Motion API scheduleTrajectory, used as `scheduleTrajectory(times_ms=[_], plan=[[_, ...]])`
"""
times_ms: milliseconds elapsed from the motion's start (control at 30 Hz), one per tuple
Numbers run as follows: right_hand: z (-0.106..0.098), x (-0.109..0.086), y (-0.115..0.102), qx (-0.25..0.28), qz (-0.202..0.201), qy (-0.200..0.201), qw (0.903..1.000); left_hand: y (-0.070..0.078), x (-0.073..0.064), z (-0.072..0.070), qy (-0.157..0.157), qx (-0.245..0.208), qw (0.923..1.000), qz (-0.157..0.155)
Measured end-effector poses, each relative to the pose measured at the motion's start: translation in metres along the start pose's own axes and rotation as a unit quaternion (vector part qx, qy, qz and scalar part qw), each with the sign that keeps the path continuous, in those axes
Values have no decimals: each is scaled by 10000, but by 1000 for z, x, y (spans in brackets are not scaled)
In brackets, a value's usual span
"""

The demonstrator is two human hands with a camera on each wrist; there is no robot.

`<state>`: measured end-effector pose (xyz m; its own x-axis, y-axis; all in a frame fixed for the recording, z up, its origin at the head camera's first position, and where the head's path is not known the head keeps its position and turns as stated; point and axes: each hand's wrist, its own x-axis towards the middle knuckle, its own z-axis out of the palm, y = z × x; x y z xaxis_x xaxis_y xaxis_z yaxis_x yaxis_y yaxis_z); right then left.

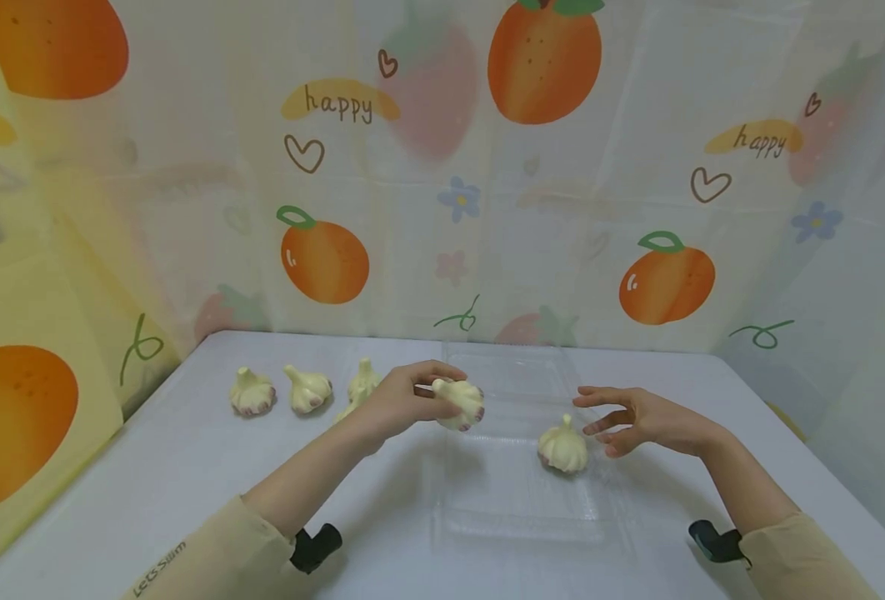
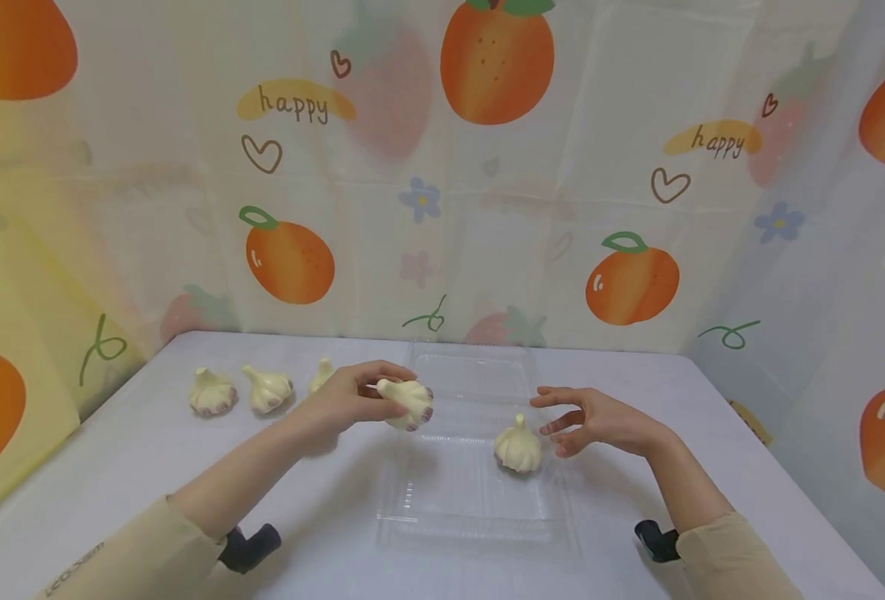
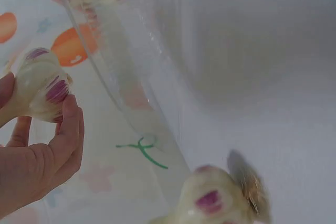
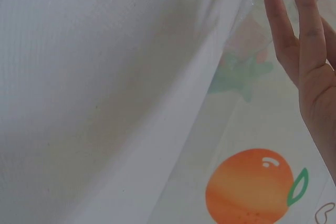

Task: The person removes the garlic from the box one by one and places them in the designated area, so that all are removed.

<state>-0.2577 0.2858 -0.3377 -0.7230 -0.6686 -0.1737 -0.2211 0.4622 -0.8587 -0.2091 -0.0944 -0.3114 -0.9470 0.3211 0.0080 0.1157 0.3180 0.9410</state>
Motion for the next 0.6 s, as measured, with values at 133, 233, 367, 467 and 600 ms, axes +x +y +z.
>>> scheduleTrajectory(times_ms=[133,233,367,467,600], plan=[[-1,0,0,-18,32,21,10000,-2,-6,-14,117,1,9999,-58],[-1,0,0,-6,54,27,10000,-5,-11,-25,176,59,9998,-56],[-1,0,0,-7,71,26,10000,-9,-17,-39,263,163,9995,-93],[-1,1,0,-19,84,16,10000,-13,-21,-50,341,192,9991,-172],[0,1,-1,-36,96,20,9999,-18,-28,-64,425,218,9987,-177]])
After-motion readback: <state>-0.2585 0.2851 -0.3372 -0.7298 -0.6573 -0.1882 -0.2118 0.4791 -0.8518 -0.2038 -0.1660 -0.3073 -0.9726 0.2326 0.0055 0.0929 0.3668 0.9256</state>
